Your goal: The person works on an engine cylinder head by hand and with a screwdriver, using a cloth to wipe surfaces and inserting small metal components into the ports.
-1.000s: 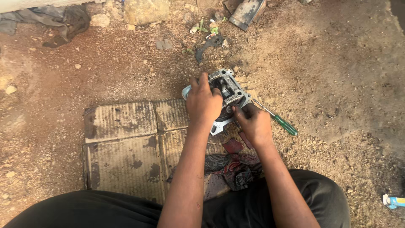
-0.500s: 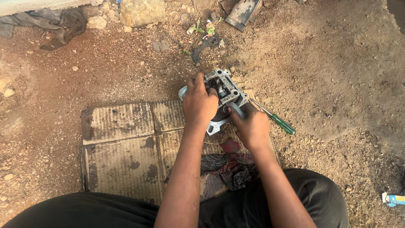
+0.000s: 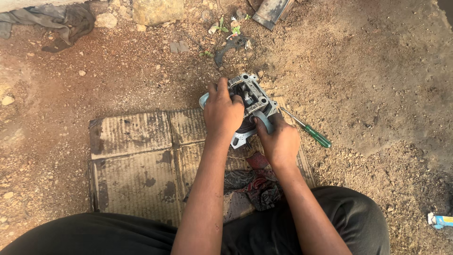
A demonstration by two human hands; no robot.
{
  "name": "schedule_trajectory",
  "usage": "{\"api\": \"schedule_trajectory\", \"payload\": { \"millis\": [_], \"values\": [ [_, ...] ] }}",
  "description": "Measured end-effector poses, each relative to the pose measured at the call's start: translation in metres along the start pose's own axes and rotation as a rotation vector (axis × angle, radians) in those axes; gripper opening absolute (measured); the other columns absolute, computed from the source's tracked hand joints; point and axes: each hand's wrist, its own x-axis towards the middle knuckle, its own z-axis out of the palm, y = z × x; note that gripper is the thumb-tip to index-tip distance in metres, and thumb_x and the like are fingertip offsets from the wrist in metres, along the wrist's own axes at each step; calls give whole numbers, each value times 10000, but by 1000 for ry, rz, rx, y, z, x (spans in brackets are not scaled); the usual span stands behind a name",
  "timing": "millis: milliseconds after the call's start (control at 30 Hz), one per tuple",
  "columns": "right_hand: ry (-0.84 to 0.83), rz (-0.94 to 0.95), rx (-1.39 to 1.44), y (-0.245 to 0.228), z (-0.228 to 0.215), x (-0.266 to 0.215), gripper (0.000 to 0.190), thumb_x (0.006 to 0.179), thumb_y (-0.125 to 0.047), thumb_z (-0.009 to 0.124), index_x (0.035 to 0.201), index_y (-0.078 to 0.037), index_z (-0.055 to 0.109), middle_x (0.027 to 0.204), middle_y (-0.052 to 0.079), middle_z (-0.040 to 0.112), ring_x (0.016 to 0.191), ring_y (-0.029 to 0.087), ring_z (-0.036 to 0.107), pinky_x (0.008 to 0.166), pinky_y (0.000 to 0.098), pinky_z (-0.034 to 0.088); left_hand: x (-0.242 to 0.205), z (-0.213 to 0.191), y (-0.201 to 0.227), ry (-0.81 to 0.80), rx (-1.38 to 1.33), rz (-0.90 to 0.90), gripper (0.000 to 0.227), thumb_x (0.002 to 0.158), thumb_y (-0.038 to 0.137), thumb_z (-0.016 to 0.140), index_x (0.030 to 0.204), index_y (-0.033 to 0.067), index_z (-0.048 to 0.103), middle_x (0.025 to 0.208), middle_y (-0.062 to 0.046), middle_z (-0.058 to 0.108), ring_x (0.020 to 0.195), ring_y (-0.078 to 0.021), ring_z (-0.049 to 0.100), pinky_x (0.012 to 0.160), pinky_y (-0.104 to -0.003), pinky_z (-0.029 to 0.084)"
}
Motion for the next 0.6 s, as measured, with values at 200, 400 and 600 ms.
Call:
{"api": "schedule_trajectory", "payload": {
  "millis": [200,400,600],
  "values": [
    [-169,152,111,10,-4,19,444,865,-454,786,828,-13,743,619,158,693,516,294,663,549,416,532,1,-3,2,-26,17,-10,583,902,196,627,1449,133,434,1490,-267,417,1175,-425,628,966,-504,532],
    [67,60,70,0,5,-6,407,909,-396,780,844,2,722,620,168,670,515,313,651,529,418,514,-1,-2,1,-1,3,11,568,894,195,634,1428,128,451,1467,-251,447,1169,-439,630,964,-525,522],
    [125,70,110,-4,7,-9,388,915,-385,766,834,-10,713,621,176,663,518,339,661,539,430,518,0,-3,2,3,12,20,562,884,190,636,1415,129,459,1441,-251,461,1167,-442,623,948,-527,525]
  ]
}}
